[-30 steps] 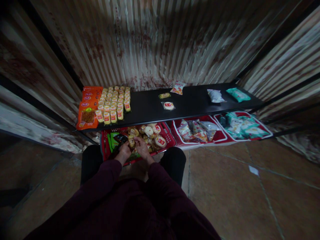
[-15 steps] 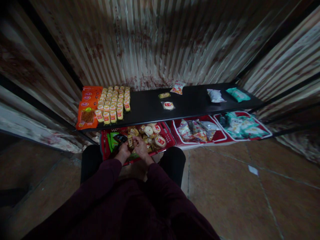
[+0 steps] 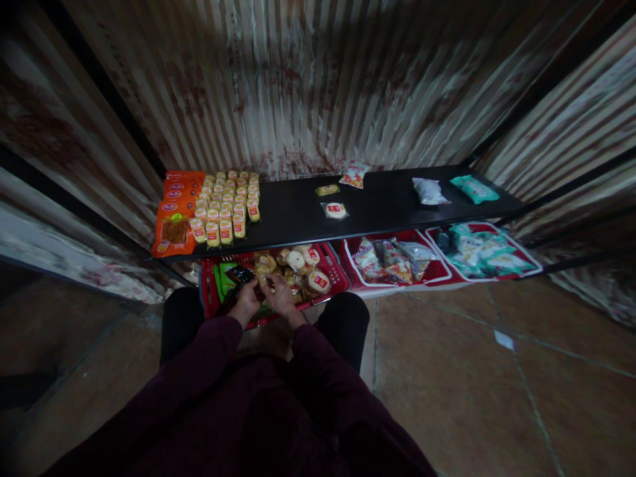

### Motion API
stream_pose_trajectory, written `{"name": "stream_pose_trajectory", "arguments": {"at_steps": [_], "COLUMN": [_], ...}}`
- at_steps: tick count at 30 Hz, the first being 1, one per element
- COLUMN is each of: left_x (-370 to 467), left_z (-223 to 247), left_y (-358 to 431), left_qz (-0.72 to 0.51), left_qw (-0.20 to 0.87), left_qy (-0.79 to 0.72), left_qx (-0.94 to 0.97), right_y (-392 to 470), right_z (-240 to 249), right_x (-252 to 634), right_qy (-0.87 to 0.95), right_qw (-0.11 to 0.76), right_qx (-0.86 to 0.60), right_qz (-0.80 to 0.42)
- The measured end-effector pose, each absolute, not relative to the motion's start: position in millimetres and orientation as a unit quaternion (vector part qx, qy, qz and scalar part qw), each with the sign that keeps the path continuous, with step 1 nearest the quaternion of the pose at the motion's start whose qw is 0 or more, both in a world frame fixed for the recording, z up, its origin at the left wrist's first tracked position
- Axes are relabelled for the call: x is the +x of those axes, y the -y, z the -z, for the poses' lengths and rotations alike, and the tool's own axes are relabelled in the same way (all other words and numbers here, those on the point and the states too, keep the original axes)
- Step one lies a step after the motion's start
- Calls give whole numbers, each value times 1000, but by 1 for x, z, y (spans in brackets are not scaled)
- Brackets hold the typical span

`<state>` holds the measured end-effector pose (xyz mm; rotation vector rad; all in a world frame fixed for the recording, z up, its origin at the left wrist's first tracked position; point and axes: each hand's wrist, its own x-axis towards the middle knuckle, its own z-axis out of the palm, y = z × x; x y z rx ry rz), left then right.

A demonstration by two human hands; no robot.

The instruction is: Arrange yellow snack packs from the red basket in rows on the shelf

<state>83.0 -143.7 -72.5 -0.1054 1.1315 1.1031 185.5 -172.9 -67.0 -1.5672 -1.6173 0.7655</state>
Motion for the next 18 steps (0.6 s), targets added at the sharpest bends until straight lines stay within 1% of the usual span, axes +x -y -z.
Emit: {"name": "stream_pose_trajectory", "arguments": {"at_steps": [8,13,18], "left_x": [79,80,81], "left_z": [70,67,68], "left_y": [146,145,144], "left_qz": [-479,-484,-488], "left_qw": [706,707,708], "left_qy": [-521,-514,-507], "left_qx": [19,44,53], "right_y": [173,171,172], "right_z": [78,81,77], "right_x": [188,188,186], "right_qy": [617,599,568], "right_qw": [353,376,397], "right_qx": [-640,-650,-648], "right_qz": [-291,-278,-315]}}
